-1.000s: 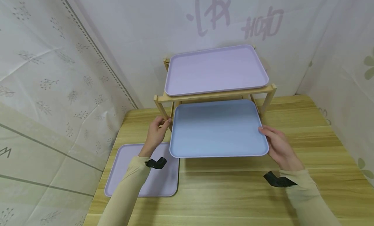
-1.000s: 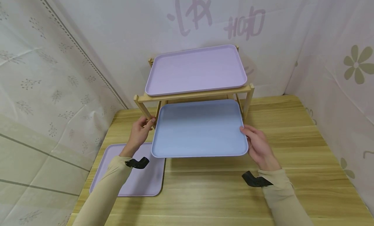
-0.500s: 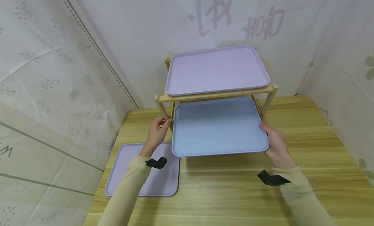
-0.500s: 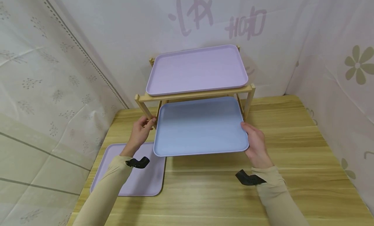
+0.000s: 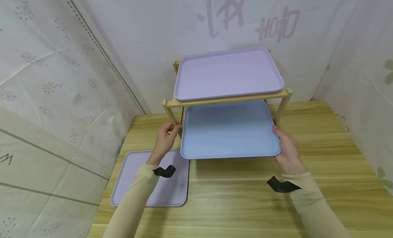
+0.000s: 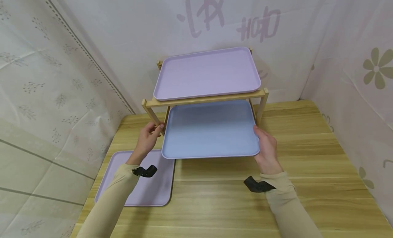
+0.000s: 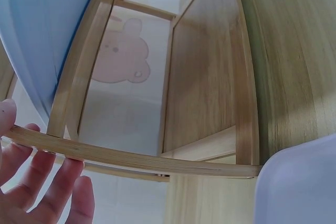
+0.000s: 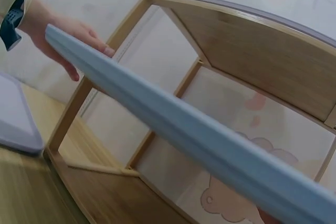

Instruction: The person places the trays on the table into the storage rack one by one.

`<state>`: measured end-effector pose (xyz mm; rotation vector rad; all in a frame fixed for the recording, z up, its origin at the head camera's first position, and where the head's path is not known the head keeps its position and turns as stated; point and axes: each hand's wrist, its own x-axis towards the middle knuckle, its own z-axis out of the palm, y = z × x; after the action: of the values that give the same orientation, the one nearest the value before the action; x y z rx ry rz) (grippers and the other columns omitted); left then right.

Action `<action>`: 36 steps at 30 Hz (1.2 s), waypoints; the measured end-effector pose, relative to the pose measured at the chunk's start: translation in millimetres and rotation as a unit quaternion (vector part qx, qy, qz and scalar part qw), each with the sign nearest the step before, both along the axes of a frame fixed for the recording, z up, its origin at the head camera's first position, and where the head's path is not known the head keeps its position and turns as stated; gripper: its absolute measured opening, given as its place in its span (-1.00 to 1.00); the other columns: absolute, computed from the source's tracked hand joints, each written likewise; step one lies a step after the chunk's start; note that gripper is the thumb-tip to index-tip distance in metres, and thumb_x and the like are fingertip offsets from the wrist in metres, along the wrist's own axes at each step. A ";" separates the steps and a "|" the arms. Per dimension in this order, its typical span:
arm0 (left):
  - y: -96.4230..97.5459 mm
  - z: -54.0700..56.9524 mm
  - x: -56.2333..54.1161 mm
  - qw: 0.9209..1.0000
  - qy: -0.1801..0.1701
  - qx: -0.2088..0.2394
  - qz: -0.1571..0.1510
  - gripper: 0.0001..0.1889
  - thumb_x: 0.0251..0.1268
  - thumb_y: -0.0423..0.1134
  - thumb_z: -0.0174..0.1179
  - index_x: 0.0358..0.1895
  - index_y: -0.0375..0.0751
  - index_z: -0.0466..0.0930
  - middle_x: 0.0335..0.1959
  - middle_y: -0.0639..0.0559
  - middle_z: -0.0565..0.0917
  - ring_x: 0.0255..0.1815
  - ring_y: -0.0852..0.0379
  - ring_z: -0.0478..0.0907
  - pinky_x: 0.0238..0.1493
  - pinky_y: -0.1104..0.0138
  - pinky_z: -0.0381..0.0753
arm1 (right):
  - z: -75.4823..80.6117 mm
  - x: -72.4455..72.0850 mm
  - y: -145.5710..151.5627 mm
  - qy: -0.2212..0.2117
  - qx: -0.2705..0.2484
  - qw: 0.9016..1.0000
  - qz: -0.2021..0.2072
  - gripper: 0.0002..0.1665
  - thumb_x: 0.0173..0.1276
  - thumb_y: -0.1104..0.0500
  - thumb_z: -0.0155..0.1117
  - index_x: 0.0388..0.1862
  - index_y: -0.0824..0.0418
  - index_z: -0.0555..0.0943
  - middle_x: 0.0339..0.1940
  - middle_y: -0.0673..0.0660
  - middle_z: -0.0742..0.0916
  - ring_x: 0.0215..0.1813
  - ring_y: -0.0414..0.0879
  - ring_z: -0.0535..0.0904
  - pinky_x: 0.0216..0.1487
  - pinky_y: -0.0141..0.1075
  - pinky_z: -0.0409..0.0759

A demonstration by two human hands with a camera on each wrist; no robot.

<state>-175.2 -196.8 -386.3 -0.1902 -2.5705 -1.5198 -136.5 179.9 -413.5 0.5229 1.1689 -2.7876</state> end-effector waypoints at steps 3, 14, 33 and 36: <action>-0.2 0.2 0.3 1.000 -0.001 0.002 -0.003 -0.78 0.40 -0.34 0.11 -0.10 -0.48 0.60 -0.08 -0.34 0.60 -0.04 -0.21 0.60 -0.17 0.36 0.54 | 0.6 -1.3 -0.8 -0.008 -0.038 0.999 -0.012 -0.34 0.45 0.24 0.10 0.48 0.20 0.17 -0.05 -0.08 0.63 -0.04 -0.28 0.60 -0.04 -0.42 0.58; -0.3 1.7 1.5 1.000 0.002 0.002 -0.002 -0.78 0.41 -0.35 0.10 -0.11 -0.48 0.61 -0.08 -0.34 0.60 -0.05 -0.20 0.59 -0.21 0.46 0.52 | 2.8 15.4 14.2 0.071 0.268 0.952 0.131 -0.29 0.44 0.08 0.18 0.41 0.19 0.08 0.20 0.03 0.36 0.03 -0.29 0.45 -0.10 -0.43 0.58; 2.0 1.0 0.5 1.000 -0.006 0.000 0.004 -0.78 0.40 -0.33 0.11 -0.13 -0.48 0.60 -0.03 -0.33 0.60 -0.04 -0.20 0.60 -0.24 0.54 0.49 | -23.5 41.7 7.3 0.355 0.591 0.723 0.047 -0.56 -0.16 0.43 0.59 -0.36 0.03 0.63 0.23 0.16 0.50 0.32 -0.22 0.25 0.17 -0.41 0.22; 2.0 1.8 1.0 1.000 -0.005 -0.004 0.007 -0.78 0.41 -0.33 0.11 -0.10 -0.47 0.61 -0.04 -0.33 0.60 -0.04 -0.21 0.60 -0.24 0.52 0.49 | -27.3 42.0 4.1 0.372 0.586 0.720 0.012 -0.56 -0.21 0.48 0.58 -0.47 0.04 0.60 0.05 0.18 0.56 0.20 -0.26 0.33 0.14 -0.54 0.22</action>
<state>-174.2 -194.9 -384.5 -0.1644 -2.5809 -1.5093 -94.4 184.0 -440.7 -0.7172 2.9827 -1.7907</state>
